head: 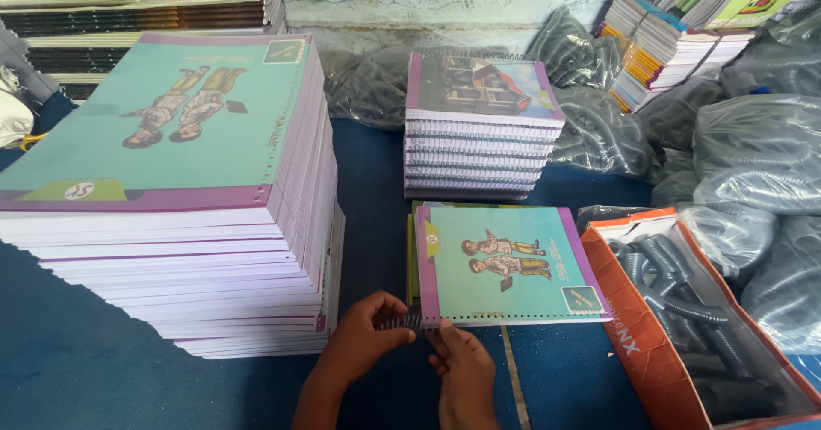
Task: The person assembles spiral-bound notebooks by hand. They insert a plastic spiral coil into the punched holes of a notebook cover and pages, then place the completed notebook onto a stack. The person repeats this process for multiple notebooks.
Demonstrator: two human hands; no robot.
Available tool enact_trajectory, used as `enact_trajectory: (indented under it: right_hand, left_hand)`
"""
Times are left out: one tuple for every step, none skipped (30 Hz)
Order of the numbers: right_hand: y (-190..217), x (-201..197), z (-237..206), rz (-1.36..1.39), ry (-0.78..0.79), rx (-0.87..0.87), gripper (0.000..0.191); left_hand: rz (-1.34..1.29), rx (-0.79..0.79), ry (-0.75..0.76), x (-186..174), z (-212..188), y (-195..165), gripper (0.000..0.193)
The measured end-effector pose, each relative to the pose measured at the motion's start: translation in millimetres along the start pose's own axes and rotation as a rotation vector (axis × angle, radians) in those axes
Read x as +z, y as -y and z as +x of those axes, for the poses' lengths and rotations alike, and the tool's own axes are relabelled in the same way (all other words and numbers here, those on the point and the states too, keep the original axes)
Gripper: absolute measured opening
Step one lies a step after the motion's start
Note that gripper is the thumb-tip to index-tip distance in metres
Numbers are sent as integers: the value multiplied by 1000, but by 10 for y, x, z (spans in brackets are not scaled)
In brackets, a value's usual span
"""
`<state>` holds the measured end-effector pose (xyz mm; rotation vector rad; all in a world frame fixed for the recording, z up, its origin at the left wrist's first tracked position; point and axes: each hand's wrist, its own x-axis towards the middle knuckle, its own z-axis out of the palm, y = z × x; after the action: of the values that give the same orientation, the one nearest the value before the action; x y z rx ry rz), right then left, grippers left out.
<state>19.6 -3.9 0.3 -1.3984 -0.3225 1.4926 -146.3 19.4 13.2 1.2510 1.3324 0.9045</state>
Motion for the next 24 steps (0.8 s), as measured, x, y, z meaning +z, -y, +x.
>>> enact_trajectory:
  right_hand:
    - [14, 5, 19, 18, 5, 22, 26]
    - [30, 12, 33, 37, 8, 43, 28]
    - [47, 20, 46, 51, -12, 83, 28]
    - [67, 34, 59, 66, -29, 123, 29]
    - [86, 54, 73, 82, -46, 162, 31]
    - [98, 67, 78, 67, -43, 160, 34]
    - [104, 76, 78, 50, -41, 161, 37]
    - [106, 79, 73, 32, -39, 162, 40]
    - [106, 82, 69, 22, -22, 162, 41]
    - [107, 80, 62, 12, -6, 161, 42]
    - [108, 79, 57, 3, 10, 160, 44]
    - [112, 76, 49, -19, 18, 157, 46]
    - [122, 76, 44, -40, 25, 153, 48]
    - [135, 77, 37, -61, 32, 149, 50]
    - [148, 81, 26, -102, 28, 145, 53]
    - [165, 86, 15, -141, 24, 140, 56]
    - [185, 94, 4, -181, 20, 135, 60]
    - [206, 109, -1, -175, -5, 167, 60]
    - [222, 126, -4, -169, -31, 201, 60]
    - [231, 130, -12, -165, -58, 235, 60]
    - [228, 122, -23, -91, 7, 203, 50]
    - [216, 109, -32, -18, 75, 171, 41]
    - [189, 94, -39, 56, 143, 139, 33]
    - [155, 67, -46, 90, 174, 98, 32]
  left_hand:
    - [-21, 19, 4, 5, 5, 17, 38]
    - [-27, -3, 18, 1, 8, 39, 38]
    - [-34, -24, 32, -2, 16, 64, 39]
    - [-39, -43, 45, -2, 27, 89, 40]
    - [-61, -3, 69, 2, 43, 113, 42]
    - [-82, 37, 94, 12, 54, 138, 45]
    - [-104, 75, 118, 20, 64, 161, 48]
    - [-137, 67, 118, 34, 70, 180, 47]
    - [-170, 58, 119, 44, 73, 192, 47]
    - [-204, 49, 120, 50, 72, 197, 46]
    - [-175, 21, 112, 45, 68, 194, 42]
    - [-145, -7, 104, 36, 60, 182, 38]
    - [-116, -33, 97, 28, 54, 159, 35]
    - [-116, -60, 94, 22, 46, 128, 33]
    - [-116, -86, 92, 22, 36, 91, 32]
    - [-115, -111, 89, 25, 25, 49, 31]
    - [-93, -122, 93, 29, 16, 5, 30]
    - [-69, -132, 97, 32, 9, -39, 31]
    - [-46, -144, 100, 31, -2, -76, 32]
    - [-4, -195, 92, 38, -17, -106, 35]
    - [37, -246, 84, 44, -24, -130, 38]
    - [79, -296, 73, 46, -25, -146, 42]
    - [77, -282, 71, 49, -24, -152, 45]
    - [76, -271, 72, 56, -25, -147, 48]
